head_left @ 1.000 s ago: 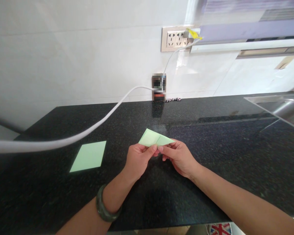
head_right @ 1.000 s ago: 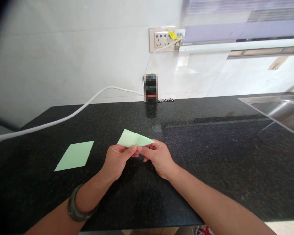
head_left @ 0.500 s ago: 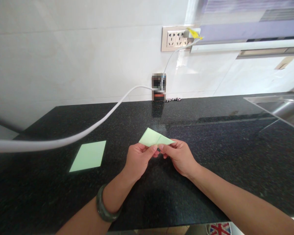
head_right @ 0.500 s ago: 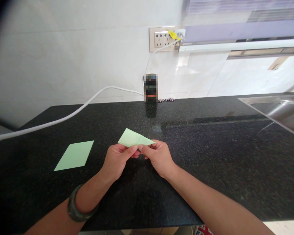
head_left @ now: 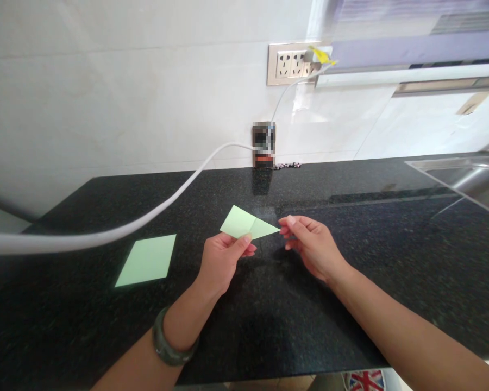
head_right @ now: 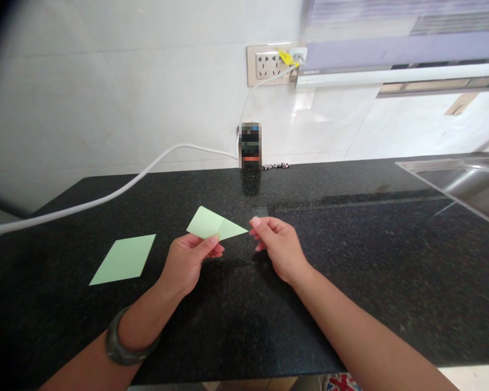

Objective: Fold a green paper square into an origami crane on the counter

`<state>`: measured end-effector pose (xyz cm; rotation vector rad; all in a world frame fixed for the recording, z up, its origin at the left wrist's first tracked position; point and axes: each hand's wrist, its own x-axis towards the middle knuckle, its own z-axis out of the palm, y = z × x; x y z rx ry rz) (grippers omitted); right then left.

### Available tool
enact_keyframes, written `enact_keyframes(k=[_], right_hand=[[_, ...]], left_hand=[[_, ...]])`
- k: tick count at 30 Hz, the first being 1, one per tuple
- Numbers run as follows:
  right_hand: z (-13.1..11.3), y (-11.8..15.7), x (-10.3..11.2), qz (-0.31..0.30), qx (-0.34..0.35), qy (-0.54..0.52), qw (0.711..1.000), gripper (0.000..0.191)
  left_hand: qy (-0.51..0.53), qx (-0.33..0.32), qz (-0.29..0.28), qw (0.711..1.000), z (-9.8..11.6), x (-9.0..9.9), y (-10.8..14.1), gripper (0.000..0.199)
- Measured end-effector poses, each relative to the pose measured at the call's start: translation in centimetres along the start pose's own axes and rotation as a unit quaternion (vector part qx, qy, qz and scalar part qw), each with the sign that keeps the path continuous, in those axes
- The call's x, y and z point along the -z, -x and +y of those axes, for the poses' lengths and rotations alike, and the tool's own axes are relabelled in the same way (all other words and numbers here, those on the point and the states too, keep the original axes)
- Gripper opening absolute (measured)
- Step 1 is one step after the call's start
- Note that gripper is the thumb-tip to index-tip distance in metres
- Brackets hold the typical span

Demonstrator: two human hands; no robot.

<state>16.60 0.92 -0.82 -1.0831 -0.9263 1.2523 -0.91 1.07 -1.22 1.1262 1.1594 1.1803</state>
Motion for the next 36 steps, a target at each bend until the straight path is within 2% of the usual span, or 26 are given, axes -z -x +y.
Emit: enact_keyframes(k=[3, 5, 9, 11, 13, 14, 17, 22, 27, 31, 36], right_hand=[[0.7, 1.1, -1.4, -0.094, -0.033, 0.018, 0.995, 0.028], [1.0, 1.5, -1.9, -0.106, -0.043, 0.025, 0.993, 0.023], [0.6, 0.6, -1.0, -0.064, -0.045, 0.018, 0.997, 0.020], [0.2, 0.0, -0.3, -0.004, -0.032, -0.005, 0.999, 0.019], [0.0, -0.3, 0.1, 0.036, -0.003, -0.003, 0.999, 0.020], [0.1, -0.3, 0.0, 0.018, -0.002, 0.008, 1.000, 0.021], [0.5, 0.3, -0.6, -0.111, -0.030, 0.062, 0.991, 0.022], [1.0, 0.9, -1.0, -0.104, -0.041, 0.102, 0.988, 0.022], [1.3, 0.9, -0.8, -0.171, -0.071, 0.106, 0.977, 0.027], [1.7, 1.0, -0.9, -0.141, -0.048, 0.093, 0.984, 0.025], [1.4, 1.1, -1.4, -0.159, -0.059, 0.066, 0.983, 0.020]], left_hand=[[-0.029, -0.004, -0.034, 0.999, 0.1, -0.2, 0.3, 0.020], [-0.052, -0.004, -0.061, 0.997, 0.2, -0.2, 0.4, 0.019], [-0.080, -0.006, -0.063, 0.995, 0.3, -0.1, 0.2, 0.020], [-0.077, -0.008, -0.046, 0.996, 0.1, 0.0, 0.1, 0.021], [-0.078, -0.005, -0.053, 0.996, -0.1, 0.0, 0.1, 0.022], [-0.080, 0.000, -0.069, 0.994, -0.3, 0.0, 0.1, 0.022], [-0.081, 0.010, -0.108, 0.991, -0.4, -0.2, 0.3, 0.021], [-0.061, 0.005, -0.084, 0.995, -0.1, 0.0, 0.0, 0.021], [-0.048, -0.029, -0.052, 0.997, 0.1, 0.1, -0.3, 0.025], [-0.039, -0.029, -0.074, 0.996, -0.1, 0.0, -0.2, 0.025], [-0.067, -0.044, -0.100, 0.992, -0.4, 0.1, -0.2, 0.021]])
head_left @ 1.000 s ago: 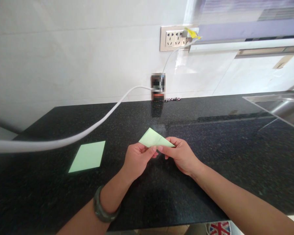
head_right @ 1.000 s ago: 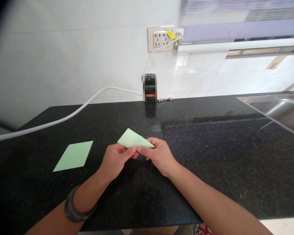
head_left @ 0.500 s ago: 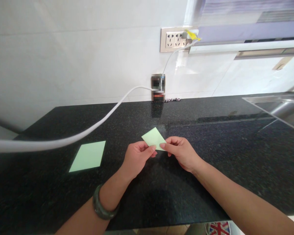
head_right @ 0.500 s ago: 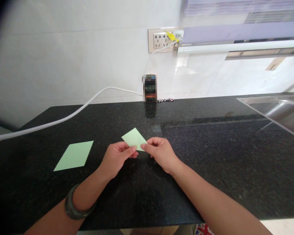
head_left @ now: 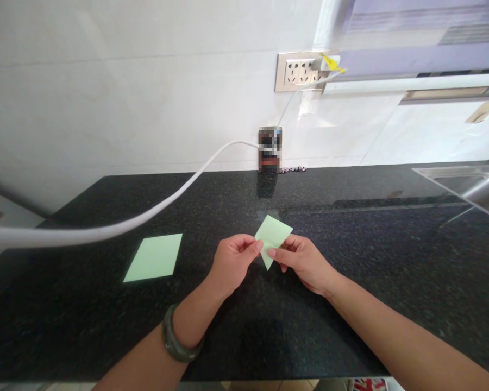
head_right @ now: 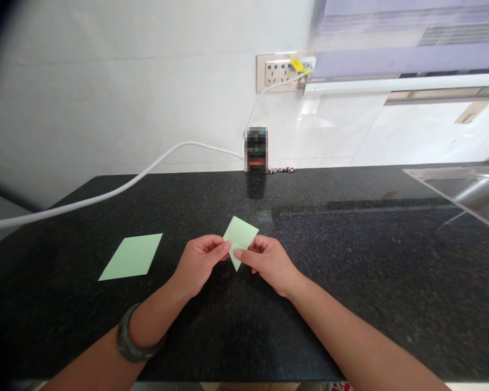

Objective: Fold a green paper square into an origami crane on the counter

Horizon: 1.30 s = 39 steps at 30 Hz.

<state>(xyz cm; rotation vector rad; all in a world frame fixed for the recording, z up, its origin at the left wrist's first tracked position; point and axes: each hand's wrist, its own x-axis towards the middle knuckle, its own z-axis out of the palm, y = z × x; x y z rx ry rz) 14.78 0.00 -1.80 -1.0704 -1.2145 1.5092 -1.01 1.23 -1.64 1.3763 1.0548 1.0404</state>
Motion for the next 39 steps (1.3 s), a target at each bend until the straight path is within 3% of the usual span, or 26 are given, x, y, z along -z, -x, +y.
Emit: enact_keyframes(k=[6, 14, 17, 19, 21, 24, 27, 31, 35, 39], right_hand=[[0.2, 0.1, -0.2, 0.040, -0.023, -0.073, 0.996, 0.022], [0.7, -0.3, -0.3, 0.050, -0.040, -0.104, 0.992, 0.022], [0.1, -0.3, 0.3, 0.059, 0.006, -0.039, 0.998, 0.024], [-0.5, -0.3, 0.9, 0.100, 0.101, 0.056, 0.988, 0.031], [-1.1, -0.2, 1.4, 0.113, 0.194, 0.203, 0.953, 0.024], [-1.4, 0.0, 1.6, 0.073, 0.263, 0.334, 0.902, 0.011], [-1.5, 0.3, 1.2, 0.034, 0.268, 0.389, 0.881, 0.009], [-1.5, 0.5, 0.7, 0.011, 0.266, 0.442, 0.857, 0.012], [-1.5, 0.4, 0.8, 0.041, 0.261, 0.443, 0.856, 0.014], [-1.7, 0.0, 2.1, 0.116, 0.230, 0.406, 0.877, 0.017]], left_hand=[[-0.065, -0.016, -0.088, 0.994, 0.2, -0.2, 0.3, 0.019], [-0.056, 0.004, -0.057, 0.997, -0.2, -0.5, 0.2, 0.018], [-0.108, -0.006, -0.052, 0.993, -0.3, -0.4, 0.1, 0.022], [-0.173, -0.024, -0.042, 0.984, -0.2, -0.3, 0.2, 0.023], [-0.239, -0.054, -0.037, 0.969, 0.1, -0.4, 0.4, 0.022], [-0.310, -0.113, -0.050, 0.943, 0.5, -0.6, 0.8, 0.022], [-0.344, -0.150, -0.051, 0.925, 0.7, -0.9, 1.0, 0.022], [-0.345, -0.155, -0.050, 0.924, 0.6, -0.8, 1.0, 0.022], [-0.335, -0.151, -0.046, 0.929, 0.5, -0.7, 0.9, 0.020], [-0.359, -0.138, -0.055, 0.921, 0.6, -0.5, 0.8, 0.019]])
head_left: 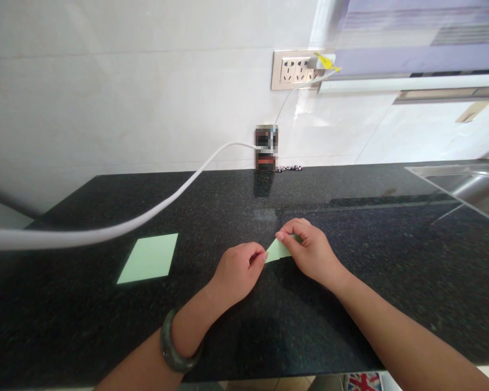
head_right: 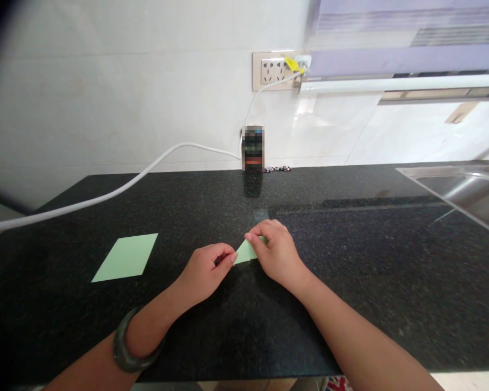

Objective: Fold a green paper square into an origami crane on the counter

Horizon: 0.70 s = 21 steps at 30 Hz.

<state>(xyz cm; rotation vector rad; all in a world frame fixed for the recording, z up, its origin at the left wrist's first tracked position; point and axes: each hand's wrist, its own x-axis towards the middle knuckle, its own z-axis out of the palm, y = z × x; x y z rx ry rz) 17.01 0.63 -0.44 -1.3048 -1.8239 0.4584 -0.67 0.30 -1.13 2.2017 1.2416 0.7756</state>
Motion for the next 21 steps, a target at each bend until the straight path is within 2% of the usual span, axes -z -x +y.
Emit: enact_keyframes(k=[2, 4, 9, 11, 14, 17, 19, 21], right_hand=[[0.5, -0.2, 0.5, 0.023, -0.062, -0.028, 0.997, 0.019], [0.9, -0.4, 0.8, 0.018, -0.109, -0.057, 0.992, 0.022], [0.4, -0.2, 0.5, -0.010, -0.132, -0.117, 0.984, 0.024], [0.0, 0.0, 0.1, -0.031, -0.131, -0.141, 0.981, 0.023], [-0.4, 0.2, -0.4, -0.062, -0.144, -0.209, 0.965, 0.023], [-0.2, 0.0, -0.5, -0.033, -0.197, -0.345, 0.917, 0.034], [0.2, -0.2, -0.4, -0.015, -0.216, -0.409, 0.886, 0.039], [0.5, -0.2, -0.3, -0.034, -0.198, -0.412, 0.889, 0.034]], left_hand=[[-0.007, 0.006, -0.009, 1.000, -0.2, 0.1, -0.1, 0.019], [-0.013, 0.016, -0.008, 1.000, -0.3, 0.2, -0.1, 0.021], [0.022, 0.015, 0.066, 0.997, 0.1, 0.1, -0.1, 0.025], [0.081, 0.016, 0.050, 0.995, 0.2, -0.1, -0.1, 0.028], [0.172, 0.066, 0.000, 0.983, -0.1, -0.3, -0.1, 0.021], [0.281, 0.129, 0.003, 0.951, -0.6, -0.4, -0.3, 0.022], [0.370, 0.159, 0.003, 0.915, -0.7, -0.2, -0.5, 0.024], [0.459, 0.182, -0.014, 0.869, -0.6, -0.1, -0.5, 0.024]])
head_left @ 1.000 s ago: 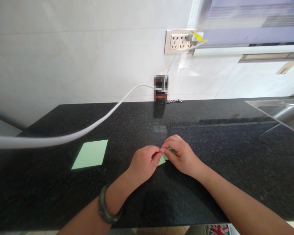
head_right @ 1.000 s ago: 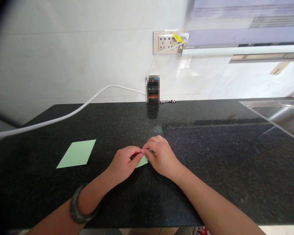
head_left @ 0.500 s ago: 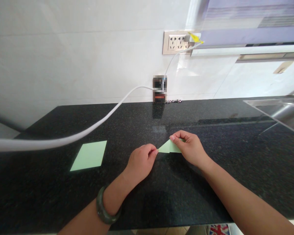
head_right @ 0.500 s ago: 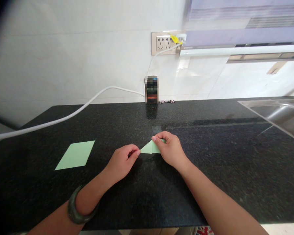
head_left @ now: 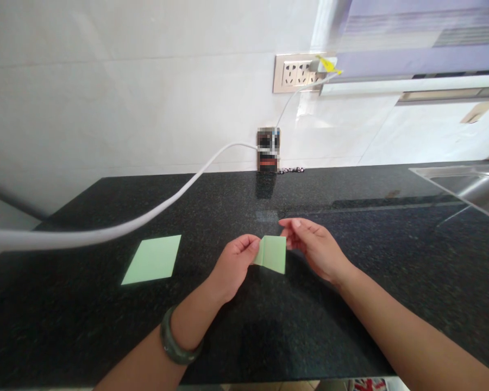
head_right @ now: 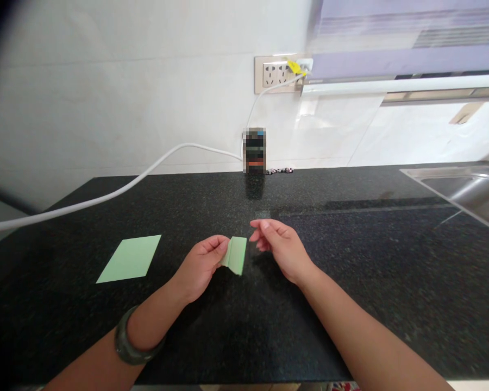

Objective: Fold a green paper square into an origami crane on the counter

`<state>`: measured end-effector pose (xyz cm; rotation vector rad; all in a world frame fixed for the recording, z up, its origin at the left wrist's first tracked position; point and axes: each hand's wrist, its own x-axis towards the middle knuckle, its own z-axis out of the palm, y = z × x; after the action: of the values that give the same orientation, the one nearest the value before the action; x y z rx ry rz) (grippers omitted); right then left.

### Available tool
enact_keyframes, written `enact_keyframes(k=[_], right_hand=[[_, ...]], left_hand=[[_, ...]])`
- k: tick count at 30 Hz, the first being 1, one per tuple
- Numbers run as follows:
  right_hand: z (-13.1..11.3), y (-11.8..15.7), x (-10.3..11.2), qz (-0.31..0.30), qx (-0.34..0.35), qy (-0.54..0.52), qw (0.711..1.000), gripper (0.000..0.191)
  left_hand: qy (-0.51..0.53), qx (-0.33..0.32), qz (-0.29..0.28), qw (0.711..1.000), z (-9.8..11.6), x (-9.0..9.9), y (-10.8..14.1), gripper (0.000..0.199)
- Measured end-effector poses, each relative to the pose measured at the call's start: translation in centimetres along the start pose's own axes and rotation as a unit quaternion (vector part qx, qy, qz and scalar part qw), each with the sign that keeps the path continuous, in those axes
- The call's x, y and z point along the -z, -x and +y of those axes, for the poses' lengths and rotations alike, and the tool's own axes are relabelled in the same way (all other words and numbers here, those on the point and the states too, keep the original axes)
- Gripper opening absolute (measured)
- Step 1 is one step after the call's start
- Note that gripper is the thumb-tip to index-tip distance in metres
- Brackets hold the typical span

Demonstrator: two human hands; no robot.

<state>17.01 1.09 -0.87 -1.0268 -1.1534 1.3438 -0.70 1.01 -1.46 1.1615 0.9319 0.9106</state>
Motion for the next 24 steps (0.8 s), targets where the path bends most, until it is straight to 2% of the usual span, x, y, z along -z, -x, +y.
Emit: enact_keyframes(k=[4, 6, 9, 11, 13, 15, 19, 24], right_hand=[[0.1, 0.5, -0.4, -0.134, 0.012, 0.051, 0.990, 0.031], [0.1, 0.8, -0.9, -0.154, 0.028, 0.053, 0.986, 0.022], [-0.1, 1.1, -1.5, -0.149, 0.024, 0.030, 0.988, 0.016], [-0.2, 1.1, -1.5, -0.134, 0.011, 0.019, 0.991, 0.019], [-0.2, 0.9, -1.4, -0.095, 0.007, 0.028, 0.995, 0.021], [-0.1, 0.7, -1.1, -0.053, 0.004, 0.046, 0.998, 0.024], [0.2, 0.6, -1.0, -0.037, -0.010, 0.064, 0.997, 0.025], [0.4, 0.8, -1.5, -0.052, -0.016, 0.042, 0.998, 0.018]], left_hand=[[0.148, 0.070, -0.072, 0.984, 0.2, -0.4, 0.3, 0.019], [0.180, 0.093, -0.103, 0.974, 0.2, -0.6, 0.5, 0.013], [0.155, 0.091, -0.105, 0.978, 0.0, -0.8, 0.5, 0.013], [0.126, 0.070, -0.078, 0.986, 0.0, -0.9, 0.4, 0.024], [0.124, 0.048, -0.058, 0.989, 0.1, -0.9, 0.4, 0.042], [0.122, 0.029, -0.053, 0.991, 0.3, -0.9, 0.4, 0.048], [0.062, 0.016, -0.048, 0.997, 0.3, -0.7, 0.5, 0.035], [0.046, 0.008, 0.006, 0.999, -0.3, -0.4, 0.3, 0.028]])
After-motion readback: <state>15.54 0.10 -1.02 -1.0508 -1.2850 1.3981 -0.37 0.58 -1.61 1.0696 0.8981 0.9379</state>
